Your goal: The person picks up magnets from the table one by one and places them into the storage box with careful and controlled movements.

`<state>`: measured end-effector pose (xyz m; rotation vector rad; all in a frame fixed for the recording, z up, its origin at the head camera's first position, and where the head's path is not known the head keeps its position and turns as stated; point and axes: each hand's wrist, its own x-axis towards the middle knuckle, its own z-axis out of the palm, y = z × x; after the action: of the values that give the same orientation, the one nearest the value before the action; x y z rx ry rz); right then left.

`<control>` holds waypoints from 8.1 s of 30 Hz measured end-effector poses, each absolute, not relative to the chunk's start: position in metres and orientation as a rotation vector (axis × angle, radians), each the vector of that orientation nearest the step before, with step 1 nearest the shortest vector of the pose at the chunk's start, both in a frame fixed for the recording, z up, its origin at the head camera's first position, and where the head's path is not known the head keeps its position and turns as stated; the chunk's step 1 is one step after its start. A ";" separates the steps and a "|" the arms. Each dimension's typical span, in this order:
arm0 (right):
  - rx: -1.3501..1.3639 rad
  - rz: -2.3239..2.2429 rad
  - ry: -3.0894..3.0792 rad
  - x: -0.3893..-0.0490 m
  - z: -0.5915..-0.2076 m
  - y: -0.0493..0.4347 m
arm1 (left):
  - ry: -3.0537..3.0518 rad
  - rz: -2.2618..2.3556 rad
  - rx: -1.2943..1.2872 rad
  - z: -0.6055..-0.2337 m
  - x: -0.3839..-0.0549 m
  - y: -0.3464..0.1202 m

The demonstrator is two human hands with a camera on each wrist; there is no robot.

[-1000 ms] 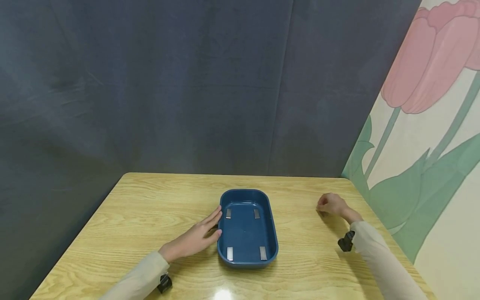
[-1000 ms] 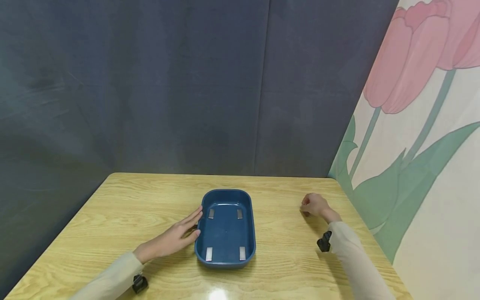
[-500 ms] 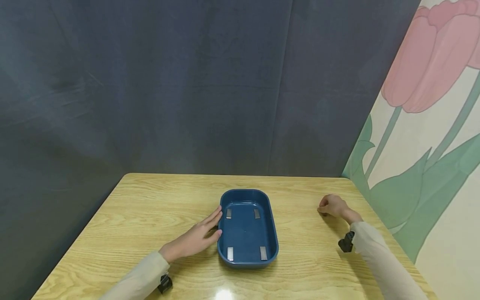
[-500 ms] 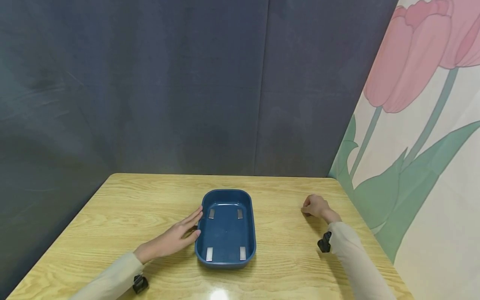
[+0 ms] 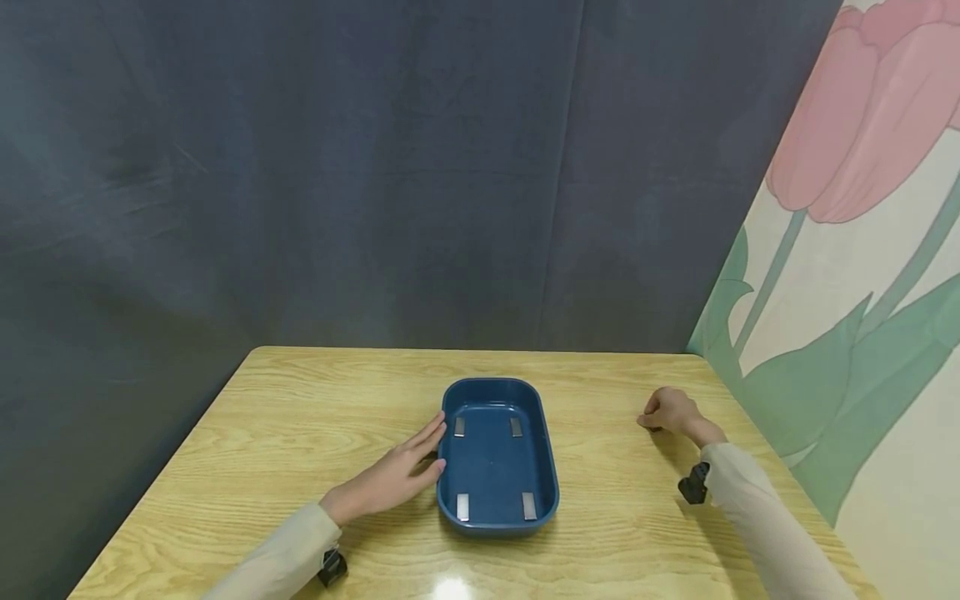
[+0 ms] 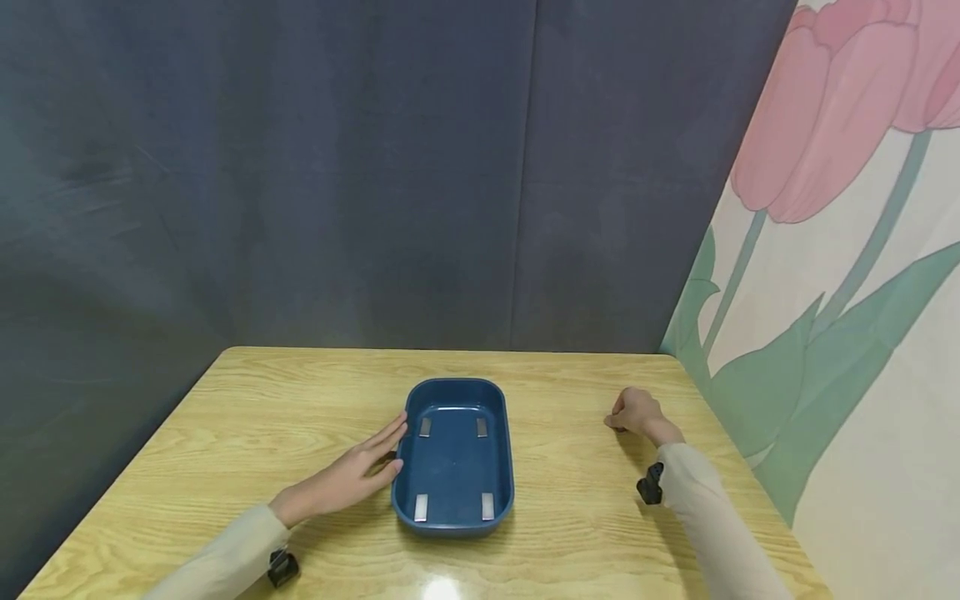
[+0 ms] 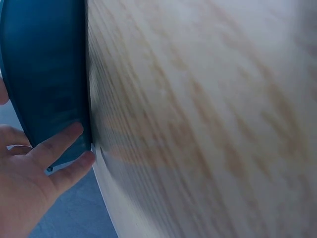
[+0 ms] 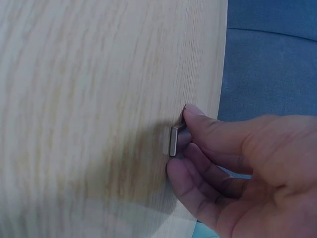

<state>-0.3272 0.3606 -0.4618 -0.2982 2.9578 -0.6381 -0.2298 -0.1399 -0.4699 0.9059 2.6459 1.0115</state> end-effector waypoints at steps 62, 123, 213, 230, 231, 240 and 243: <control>-0.366 -0.759 2.901 -0.325 -0.460 0.358 | 2.652 1.012 0.927 -0.470 -0.229 -0.139; -0.513 -1.081 2.723 -0.320 -0.443 0.320 | 2.645 1.019 0.916 -0.469 -0.229 -0.138; -0.767 -1.427 2.370 -0.315 -0.408 0.237 | 2.665 1.000 0.910 -0.467 -0.227 -0.137; -0.848 -1.414 2.324 -0.314 -0.408 0.218 | 2.669 0.999 0.908 -0.468 -0.228 -0.137; -0.846 -1.406 2.329 -0.313 -0.408 0.216 | 2.668 0.999 0.907 -0.469 -0.228 -0.137; -0.847 -1.379 2.324 -0.311 -0.407 0.207 | 2.669 0.996 0.906 -0.469 -0.229 -0.137; -0.869 -1.367 2.320 -0.311 -0.407 0.204 | 2.668 0.998 0.906 -0.469 -0.229 -0.137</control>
<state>-0.3105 0.2039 -0.4067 -0.8690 2.3204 -1.3670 -0.2292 -0.1372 -0.4686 0.9057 2.6683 0.9983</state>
